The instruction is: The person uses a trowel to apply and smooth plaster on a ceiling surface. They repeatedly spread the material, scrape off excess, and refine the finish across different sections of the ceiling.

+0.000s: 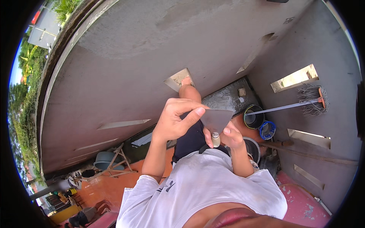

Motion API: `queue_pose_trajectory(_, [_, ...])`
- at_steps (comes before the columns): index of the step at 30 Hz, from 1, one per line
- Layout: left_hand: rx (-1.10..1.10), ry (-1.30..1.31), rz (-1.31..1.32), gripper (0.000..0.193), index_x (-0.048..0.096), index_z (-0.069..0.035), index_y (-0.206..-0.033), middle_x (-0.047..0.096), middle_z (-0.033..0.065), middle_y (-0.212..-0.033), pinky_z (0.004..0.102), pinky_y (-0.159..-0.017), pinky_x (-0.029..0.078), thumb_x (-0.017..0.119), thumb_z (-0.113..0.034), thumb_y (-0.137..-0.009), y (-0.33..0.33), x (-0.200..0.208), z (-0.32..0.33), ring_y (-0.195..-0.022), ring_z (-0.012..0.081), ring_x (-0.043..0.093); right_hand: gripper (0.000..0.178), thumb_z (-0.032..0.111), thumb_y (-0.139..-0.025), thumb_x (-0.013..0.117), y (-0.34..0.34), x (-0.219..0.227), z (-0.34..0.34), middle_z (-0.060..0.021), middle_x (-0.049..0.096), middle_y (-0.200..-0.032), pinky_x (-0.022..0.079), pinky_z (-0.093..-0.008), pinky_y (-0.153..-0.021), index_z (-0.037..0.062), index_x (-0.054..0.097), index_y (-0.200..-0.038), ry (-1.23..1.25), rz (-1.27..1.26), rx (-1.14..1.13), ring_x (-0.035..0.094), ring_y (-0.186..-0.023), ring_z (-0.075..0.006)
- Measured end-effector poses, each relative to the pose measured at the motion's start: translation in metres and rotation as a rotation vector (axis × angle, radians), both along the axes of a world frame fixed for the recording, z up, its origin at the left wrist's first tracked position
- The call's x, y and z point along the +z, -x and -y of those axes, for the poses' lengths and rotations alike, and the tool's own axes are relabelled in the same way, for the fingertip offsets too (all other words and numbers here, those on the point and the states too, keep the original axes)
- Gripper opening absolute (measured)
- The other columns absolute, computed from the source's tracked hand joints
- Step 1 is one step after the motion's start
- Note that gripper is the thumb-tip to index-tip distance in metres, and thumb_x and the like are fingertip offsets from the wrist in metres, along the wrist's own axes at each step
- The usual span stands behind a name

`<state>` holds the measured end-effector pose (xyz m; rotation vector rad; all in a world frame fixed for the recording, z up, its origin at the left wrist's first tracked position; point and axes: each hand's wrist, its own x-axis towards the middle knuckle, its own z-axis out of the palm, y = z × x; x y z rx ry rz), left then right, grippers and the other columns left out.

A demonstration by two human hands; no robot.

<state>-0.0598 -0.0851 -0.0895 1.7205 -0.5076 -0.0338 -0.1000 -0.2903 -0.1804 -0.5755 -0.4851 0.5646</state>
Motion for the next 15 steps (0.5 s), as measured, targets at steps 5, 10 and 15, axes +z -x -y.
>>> queue_pose_trajectory(5, [-0.041, -0.335, 0.419, 0.040, 0.075, -0.002, -0.102, 0.071, 0.0133, -0.118, 0.0435, -0.095, 0.050, 0.045, -0.028, -0.105, -0.066, 0.069, 0.057, -0.104, 0.0341, 0.068, 0.069, 0.053, -0.104, 0.047, -0.003, 0.007, 0.050, -0.0068, 0.051, -0.096, 0.039, -0.0225, -0.056, -0.0048, 0.044, -0.142, 0.148, 0.015, -0.326, 0.047, -0.064, -0.0085])
queue_pose_trajectory(10, [0.333, -0.640, 1.450, 0.027, 0.070, -0.017, -0.117, 0.059, 0.0038, -0.137, 0.0517, -0.111, 0.038, 0.065, -0.019, -0.091, -0.196, 0.145, 0.132, -0.120, 0.0273, 0.060, 0.051, 0.035, -0.102, 0.062, -0.079, 0.032, 0.089, -0.0003, 0.046, -0.086, 0.036, -0.0259, -0.069, 0.0056, 0.057, -0.142, 0.788, 0.306, -1.149, 0.040, -0.076, -0.0123])
queue_pose_trajectory(15, [0.080, -0.888, 1.414, 0.043, 0.057, -0.004, -0.134, 0.056, 0.0183, -0.142, 0.0442, -0.112, 0.040, 0.060, -0.019, -0.094, -0.257, 0.193, 0.186, -0.133, 0.0322, 0.051, 0.044, 0.037, -0.098, 0.066, -0.201, 0.098, 0.124, -0.0044, 0.057, -0.086, 0.046, -0.0308, -0.070, 0.0199, 0.063, -0.138, 0.936, 0.478, -1.712, 0.053, -0.076, -0.0156])
